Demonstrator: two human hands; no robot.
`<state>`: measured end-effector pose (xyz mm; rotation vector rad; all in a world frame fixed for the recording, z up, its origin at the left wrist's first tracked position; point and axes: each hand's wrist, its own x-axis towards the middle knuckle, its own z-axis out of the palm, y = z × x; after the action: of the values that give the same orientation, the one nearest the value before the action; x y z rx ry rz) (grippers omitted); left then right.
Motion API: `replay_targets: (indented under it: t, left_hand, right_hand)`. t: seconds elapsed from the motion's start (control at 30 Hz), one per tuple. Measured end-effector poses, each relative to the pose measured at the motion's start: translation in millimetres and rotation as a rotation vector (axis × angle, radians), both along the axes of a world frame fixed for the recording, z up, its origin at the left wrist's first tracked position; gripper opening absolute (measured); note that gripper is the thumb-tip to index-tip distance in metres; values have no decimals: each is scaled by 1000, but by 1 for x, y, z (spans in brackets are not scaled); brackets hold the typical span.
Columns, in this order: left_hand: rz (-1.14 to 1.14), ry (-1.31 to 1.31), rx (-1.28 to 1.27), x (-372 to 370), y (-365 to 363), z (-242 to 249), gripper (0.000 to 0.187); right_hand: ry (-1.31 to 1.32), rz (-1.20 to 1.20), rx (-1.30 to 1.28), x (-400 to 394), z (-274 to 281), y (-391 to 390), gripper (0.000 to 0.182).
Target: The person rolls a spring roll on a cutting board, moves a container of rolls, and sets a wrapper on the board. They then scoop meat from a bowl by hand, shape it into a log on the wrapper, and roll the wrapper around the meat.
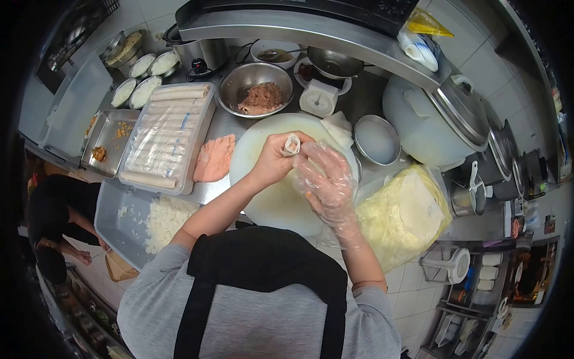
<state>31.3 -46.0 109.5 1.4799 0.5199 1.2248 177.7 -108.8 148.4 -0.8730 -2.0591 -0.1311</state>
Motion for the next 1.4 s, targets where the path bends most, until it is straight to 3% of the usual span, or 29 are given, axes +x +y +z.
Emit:
replay_targets:
  t: [0.23,0.5,0.63,0.7,0.83,0.9,1.0,1.13,1.23,1.4]
  left_hand:
    - [49,-12,82,1,5,2,12]
    - [-15,-90,-46,2,6,11,9]
    - [-39,-16,-94,0,10,7,7]
    - [-44,40,0,0,11,11,6]
    - [-29,142,112,4,17,10,8]
    - [-61,126,-36,4,14,11,7]
    - [-156,107,-184,-7,10,28,5]
    - [-280,17,-151,-4,12,27,13]
    - [-369,74,-153,-2,16,22,17]
    - [-354,-103,-136,13,9,23,24]
  right_hand:
    - [-48,-37,24,-2,-9,11,41]
    - [-76,-102,80,-7,-6,26,44]
    - [-45,-72,111,-12,5,34,34]
    - [-20,-41,121,-14,9,41,29]
    - [-52,-27,23,-13,13,50,27]
    - [-94,-15,-76,-8,14,52,29]
    - [500,259,-271,0,0,51,32]
    - [523,309,-308,3,-4,37,37]
    - [358,254,-310,8,3,36,37]
    - [130,252,-207,10,5,49,35]
